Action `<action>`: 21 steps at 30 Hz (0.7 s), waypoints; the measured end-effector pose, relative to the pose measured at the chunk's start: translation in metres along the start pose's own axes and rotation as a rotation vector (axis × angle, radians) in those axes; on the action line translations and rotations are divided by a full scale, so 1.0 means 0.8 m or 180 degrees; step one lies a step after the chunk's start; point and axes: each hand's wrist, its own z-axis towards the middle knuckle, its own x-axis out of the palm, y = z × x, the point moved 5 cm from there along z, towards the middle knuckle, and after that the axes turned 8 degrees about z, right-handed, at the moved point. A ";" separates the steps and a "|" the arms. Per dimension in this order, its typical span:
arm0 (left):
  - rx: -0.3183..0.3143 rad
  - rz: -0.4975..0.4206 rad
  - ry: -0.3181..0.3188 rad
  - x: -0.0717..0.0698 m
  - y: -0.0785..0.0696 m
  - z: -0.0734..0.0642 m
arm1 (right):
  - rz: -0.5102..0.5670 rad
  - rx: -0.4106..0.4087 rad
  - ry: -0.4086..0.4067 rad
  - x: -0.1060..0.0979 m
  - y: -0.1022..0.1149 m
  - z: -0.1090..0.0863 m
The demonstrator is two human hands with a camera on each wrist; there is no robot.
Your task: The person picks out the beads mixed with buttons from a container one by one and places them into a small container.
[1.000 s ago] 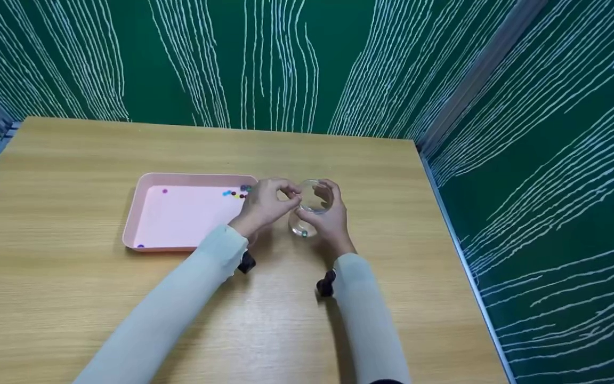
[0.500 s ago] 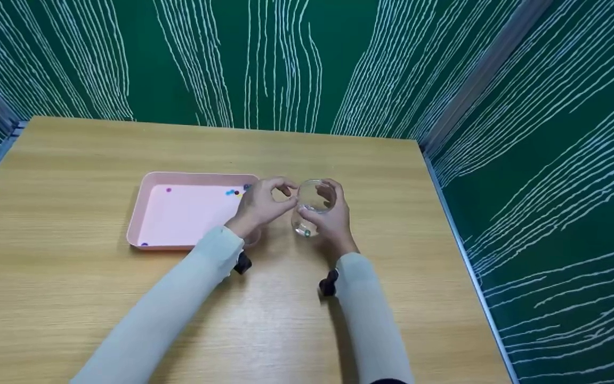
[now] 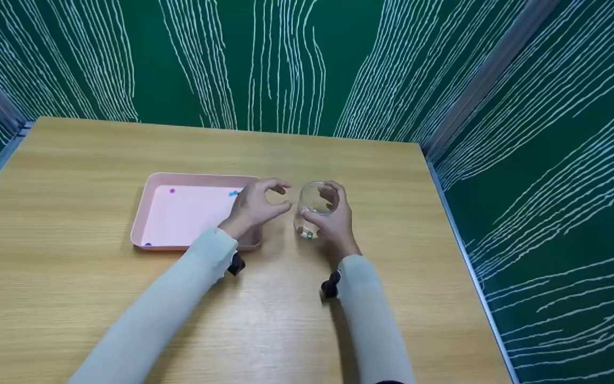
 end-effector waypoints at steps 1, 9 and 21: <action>0.0004 -0.0007 -0.0005 -0.001 0.001 0.000 | -0.0008 0.0008 0.0001 0.000 0.000 0.000; -0.0062 -0.0070 0.0031 -0.009 0.014 -0.003 | 0.0104 0.0030 -0.0060 -0.004 -0.012 0.005; 0.0069 0.0240 0.0111 -0.019 0.046 -0.009 | 0.0196 0.0035 -0.0074 -0.001 -0.006 0.002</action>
